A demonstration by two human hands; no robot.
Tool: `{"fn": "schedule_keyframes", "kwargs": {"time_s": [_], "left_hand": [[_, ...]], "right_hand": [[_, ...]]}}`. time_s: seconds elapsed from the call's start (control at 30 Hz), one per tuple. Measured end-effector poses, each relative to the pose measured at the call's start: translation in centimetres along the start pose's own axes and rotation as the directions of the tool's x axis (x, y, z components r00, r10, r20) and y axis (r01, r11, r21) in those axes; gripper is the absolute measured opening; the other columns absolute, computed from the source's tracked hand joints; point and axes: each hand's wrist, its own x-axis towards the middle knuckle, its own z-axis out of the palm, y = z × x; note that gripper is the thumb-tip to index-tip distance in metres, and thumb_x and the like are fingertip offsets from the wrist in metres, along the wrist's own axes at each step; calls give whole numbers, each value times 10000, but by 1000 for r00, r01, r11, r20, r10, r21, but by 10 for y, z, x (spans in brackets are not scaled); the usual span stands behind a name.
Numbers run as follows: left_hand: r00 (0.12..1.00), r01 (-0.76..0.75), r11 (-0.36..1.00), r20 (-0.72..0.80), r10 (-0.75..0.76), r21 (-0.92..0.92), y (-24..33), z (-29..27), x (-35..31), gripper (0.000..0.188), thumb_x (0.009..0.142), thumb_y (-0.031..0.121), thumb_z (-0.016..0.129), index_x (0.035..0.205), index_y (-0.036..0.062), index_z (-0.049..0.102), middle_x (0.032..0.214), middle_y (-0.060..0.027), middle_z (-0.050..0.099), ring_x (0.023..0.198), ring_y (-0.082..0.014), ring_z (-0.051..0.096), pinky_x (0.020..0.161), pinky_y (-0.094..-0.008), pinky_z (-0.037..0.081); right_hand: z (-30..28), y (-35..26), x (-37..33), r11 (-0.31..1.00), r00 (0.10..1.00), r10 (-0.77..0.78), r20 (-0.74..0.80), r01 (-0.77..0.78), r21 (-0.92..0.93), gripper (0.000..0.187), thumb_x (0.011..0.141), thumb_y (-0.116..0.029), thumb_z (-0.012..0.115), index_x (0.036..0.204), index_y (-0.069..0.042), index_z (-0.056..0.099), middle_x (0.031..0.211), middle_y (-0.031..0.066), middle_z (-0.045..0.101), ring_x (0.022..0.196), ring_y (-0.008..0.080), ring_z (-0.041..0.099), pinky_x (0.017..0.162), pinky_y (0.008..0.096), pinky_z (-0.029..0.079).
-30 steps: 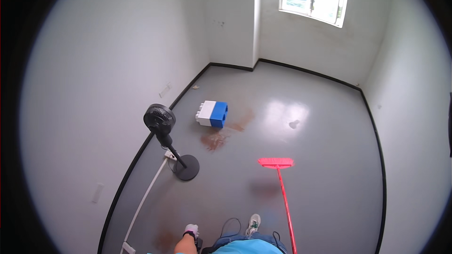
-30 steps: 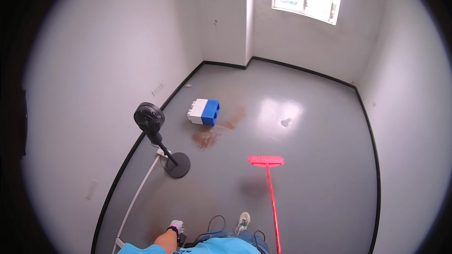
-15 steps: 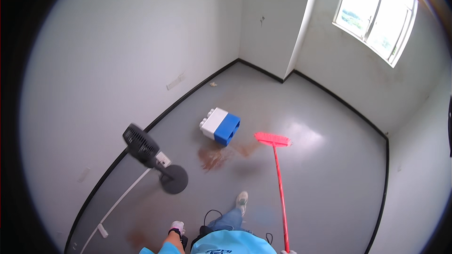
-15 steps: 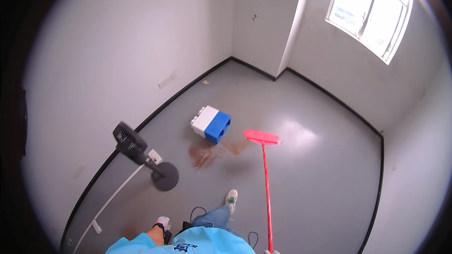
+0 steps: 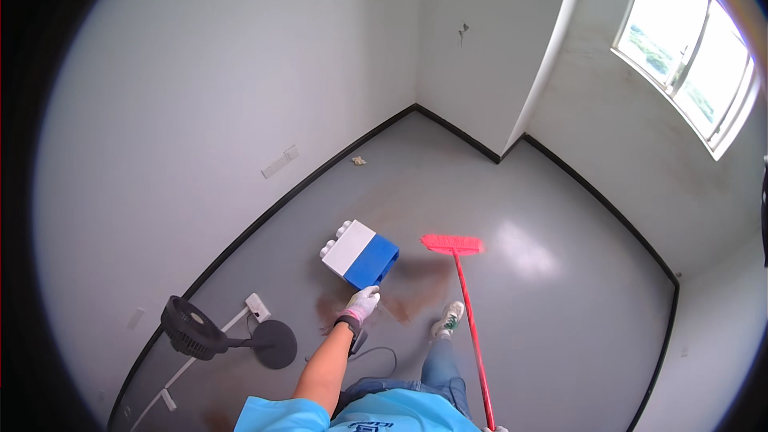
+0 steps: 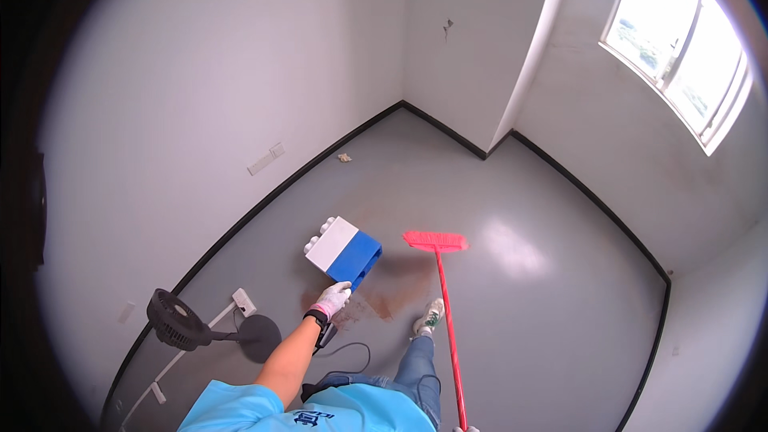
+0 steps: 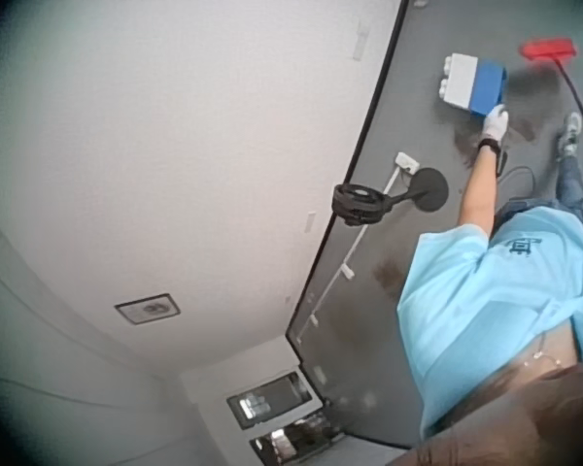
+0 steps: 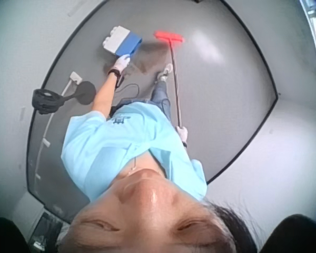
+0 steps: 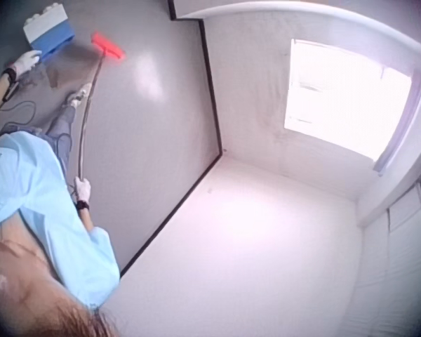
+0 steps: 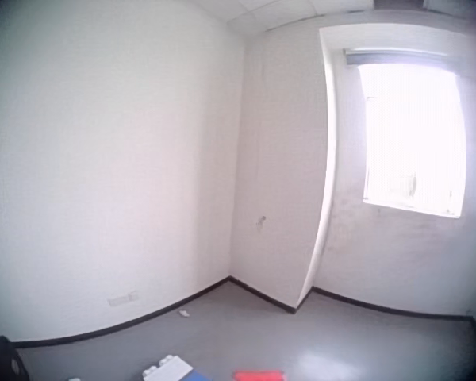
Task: Sweeping a large floor area with a broom and dustpan.
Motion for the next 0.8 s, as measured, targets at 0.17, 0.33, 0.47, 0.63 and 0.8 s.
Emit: {"fn": "schedule_keyframes", "kwargs": {"time_s": [0.17,0.33,0.47,0.63,0.8], "left_hand": [[988,81,933,-149,-29,350,-69,46,72,177,738,158,413,744,24,529,544,-63,484,440,-149,427,407,-311,334],[858,475,875,-271,-437,92,-41,19,88,187,745,192,407,759,66,545,591,-101,535,458,-202,503,436,-348,390],[776,430,777,-252,-578,-459,17,17,111,107,766,161,417,705,107,487,542,-11,462,400,-121,433,334,-272,317],[711,444,733,-295,-638,-515,50,41,187,137,764,145,420,794,66,527,557,-18,477,426,-121,449,368,-249,347],[698,449,735,-313,-643,-509,56,33,274,135,740,118,409,814,68,511,591,-21,462,485,-131,460,409,-259,383]], "right_hand": [[-103,-70,163,961,990,-134,43,141,-236,395,674,-342,532,740,48,543,698,224,548,698,348,534,622,380,408],[-146,-177,335,813,919,-393,-26,334,-477,386,642,-356,568,688,26,590,555,156,552,435,239,551,479,321,463],[-190,-312,444,825,963,-244,112,267,-498,437,670,-433,478,715,-15,600,681,182,567,698,318,555,660,383,435],[-218,-487,534,797,957,-175,232,276,-538,432,702,-448,483,752,-36,604,646,149,575,675,294,566,626,370,448],[-188,-588,681,594,875,-355,329,483,-644,391,712,-406,515,699,-24,594,529,88,541,456,203,542,466,331,454]]}}
